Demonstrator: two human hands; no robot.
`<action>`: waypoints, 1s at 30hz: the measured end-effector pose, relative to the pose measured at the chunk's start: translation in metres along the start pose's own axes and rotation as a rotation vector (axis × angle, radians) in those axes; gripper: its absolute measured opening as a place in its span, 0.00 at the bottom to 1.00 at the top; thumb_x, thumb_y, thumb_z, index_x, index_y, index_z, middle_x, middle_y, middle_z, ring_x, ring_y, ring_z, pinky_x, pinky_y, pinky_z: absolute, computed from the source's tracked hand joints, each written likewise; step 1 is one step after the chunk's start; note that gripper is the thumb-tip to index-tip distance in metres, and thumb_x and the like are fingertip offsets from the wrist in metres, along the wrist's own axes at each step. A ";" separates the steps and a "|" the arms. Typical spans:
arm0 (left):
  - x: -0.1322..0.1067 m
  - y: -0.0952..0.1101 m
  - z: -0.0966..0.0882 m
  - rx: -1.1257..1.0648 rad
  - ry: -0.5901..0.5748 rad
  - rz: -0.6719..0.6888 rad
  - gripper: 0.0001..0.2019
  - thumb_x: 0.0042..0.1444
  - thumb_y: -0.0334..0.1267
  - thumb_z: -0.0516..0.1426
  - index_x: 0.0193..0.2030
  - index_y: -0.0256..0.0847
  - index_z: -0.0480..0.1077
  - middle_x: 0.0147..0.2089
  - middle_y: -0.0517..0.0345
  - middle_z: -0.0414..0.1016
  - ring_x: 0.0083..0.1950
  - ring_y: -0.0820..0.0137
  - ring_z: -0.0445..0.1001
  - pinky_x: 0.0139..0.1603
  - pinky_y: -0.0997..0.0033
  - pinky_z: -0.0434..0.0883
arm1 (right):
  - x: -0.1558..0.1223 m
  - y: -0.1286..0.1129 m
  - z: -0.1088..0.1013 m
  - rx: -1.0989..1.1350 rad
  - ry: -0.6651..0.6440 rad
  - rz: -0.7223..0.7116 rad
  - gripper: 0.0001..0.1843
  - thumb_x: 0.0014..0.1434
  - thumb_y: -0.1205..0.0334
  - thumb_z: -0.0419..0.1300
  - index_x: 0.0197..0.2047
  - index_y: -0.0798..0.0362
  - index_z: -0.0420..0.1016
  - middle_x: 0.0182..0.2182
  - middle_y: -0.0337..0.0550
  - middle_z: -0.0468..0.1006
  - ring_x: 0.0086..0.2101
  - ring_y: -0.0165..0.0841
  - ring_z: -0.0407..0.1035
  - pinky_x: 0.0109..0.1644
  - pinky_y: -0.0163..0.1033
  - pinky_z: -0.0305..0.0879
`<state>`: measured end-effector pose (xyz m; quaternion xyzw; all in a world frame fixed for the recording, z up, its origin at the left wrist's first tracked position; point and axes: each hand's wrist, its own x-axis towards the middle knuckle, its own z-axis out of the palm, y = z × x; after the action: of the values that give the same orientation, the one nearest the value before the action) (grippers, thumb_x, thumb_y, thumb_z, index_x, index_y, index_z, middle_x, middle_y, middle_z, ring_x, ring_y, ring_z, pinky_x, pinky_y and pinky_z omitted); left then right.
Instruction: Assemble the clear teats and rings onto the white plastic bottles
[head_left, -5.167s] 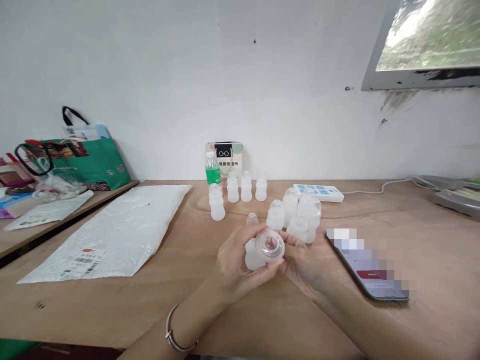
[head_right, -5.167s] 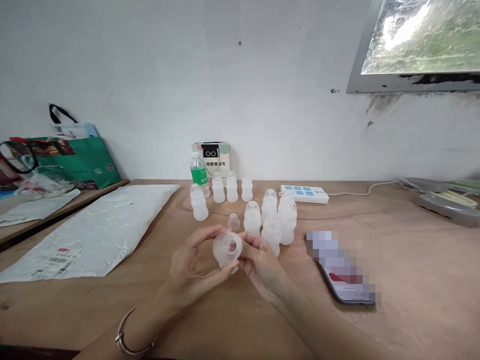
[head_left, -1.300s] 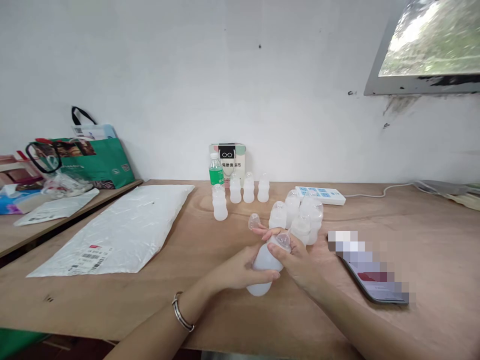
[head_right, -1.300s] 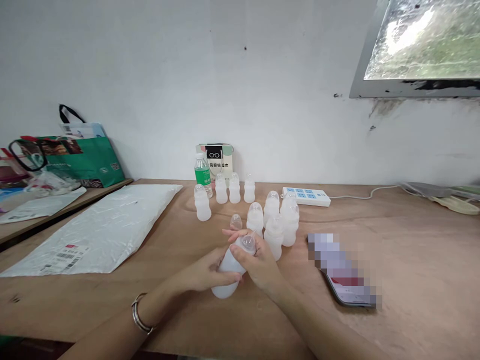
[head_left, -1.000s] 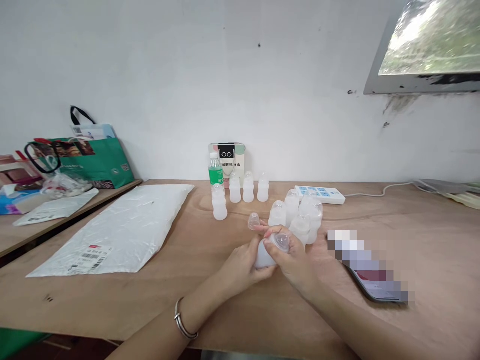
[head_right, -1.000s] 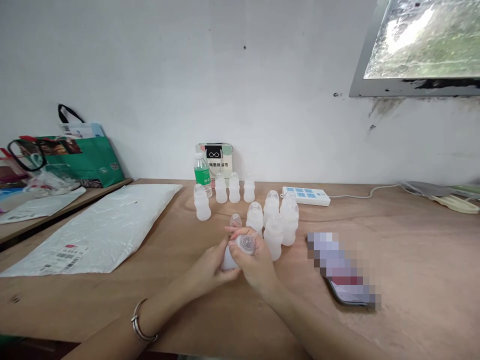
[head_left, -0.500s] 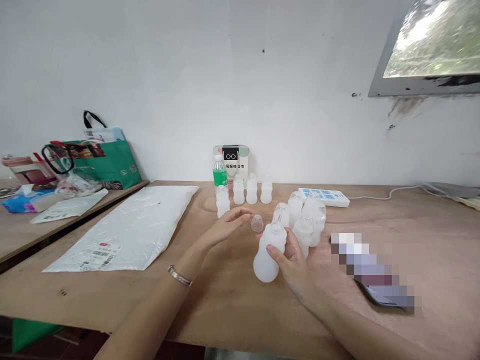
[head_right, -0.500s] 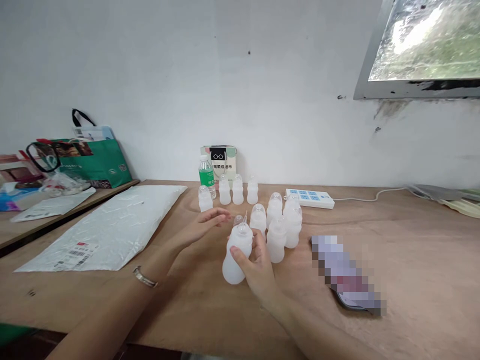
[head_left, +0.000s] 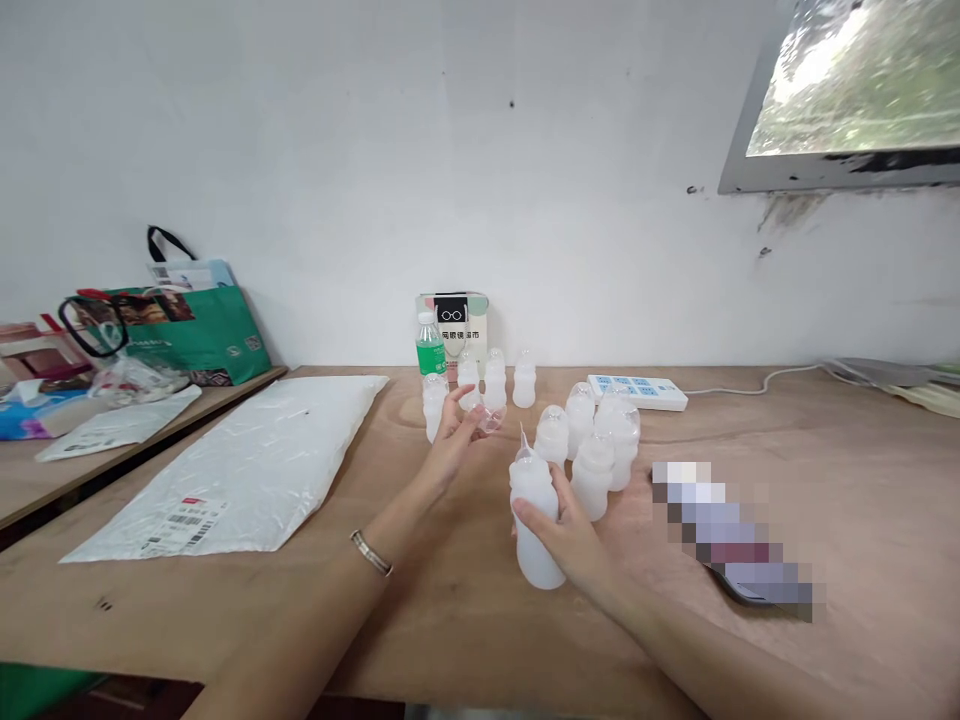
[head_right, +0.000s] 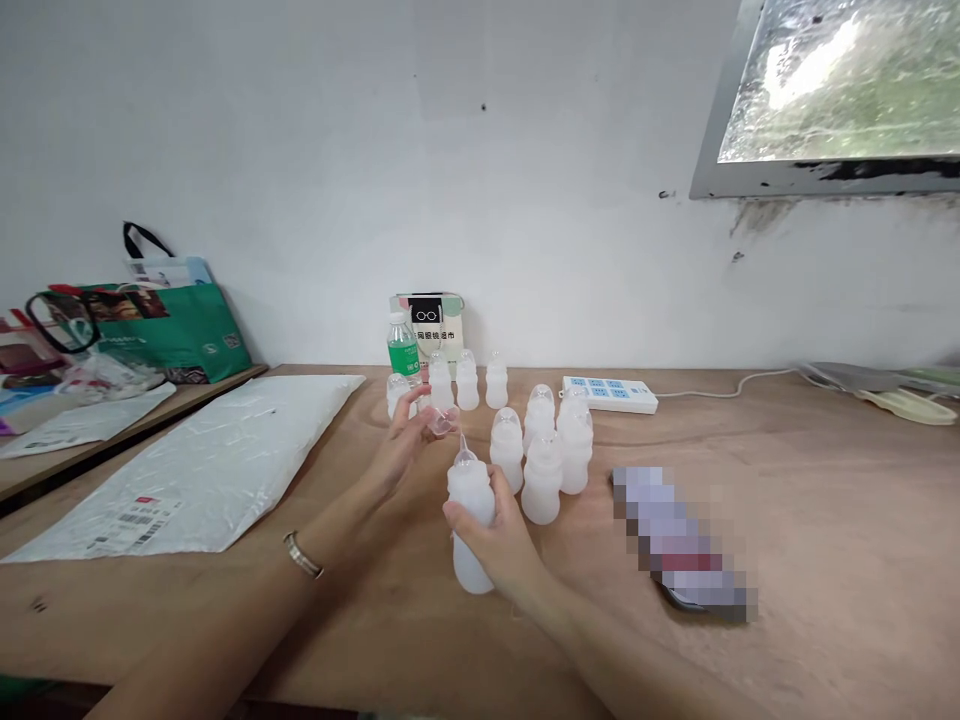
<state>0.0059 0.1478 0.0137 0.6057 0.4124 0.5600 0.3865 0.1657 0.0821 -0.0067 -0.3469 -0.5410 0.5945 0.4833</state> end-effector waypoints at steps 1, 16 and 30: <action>-0.006 0.010 0.000 -0.073 -0.033 0.043 0.23 0.61 0.47 0.49 0.60 0.47 0.48 0.45 0.55 0.71 0.47 0.68 0.73 0.53 0.62 0.66 | 0.001 -0.001 0.000 -0.022 0.002 -0.005 0.16 0.50 0.56 0.63 0.41 0.47 0.63 0.25 0.32 0.69 0.24 0.30 0.66 0.28 0.37 0.65; -0.046 -0.002 0.021 -0.010 -0.133 0.162 0.19 0.60 0.48 0.50 0.55 0.44 0.63 0.40 0.56 0.69 0.34 0.73 0.67 0.33 0.75 0.66 | 0.004 -0.006 -0.005 -0.218 -0.034 0.086 0.16 0.49 0.58 0.63 0.38 0.49 0.60 0.27 0.34 0.68 0.27 0.32 0.66 0.31 0.39 0.63; -0.044 0.009 0.011 0.126 -0.158 0.162 0.18 0.59 0.45 0.52 0.54 0.43 0.66 0.46 0.53 0.73 0.44 0.65 0.71 0.43 0.69 0.69 | 0.008 -0.005 0.004 -0.107 -0.064 0.153 0.23 0.49 0.54 0.63 0.41 0.48 0.55 0.28 0.34 0.68 0.23 0.31 0.65 0.29 0.40 0.62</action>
<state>0.0164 0.1033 0.0051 0.7024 0.3649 0.5129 0.3324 0.1603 0.0883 0.0004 -0.3935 -0.5591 0.6107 0.3995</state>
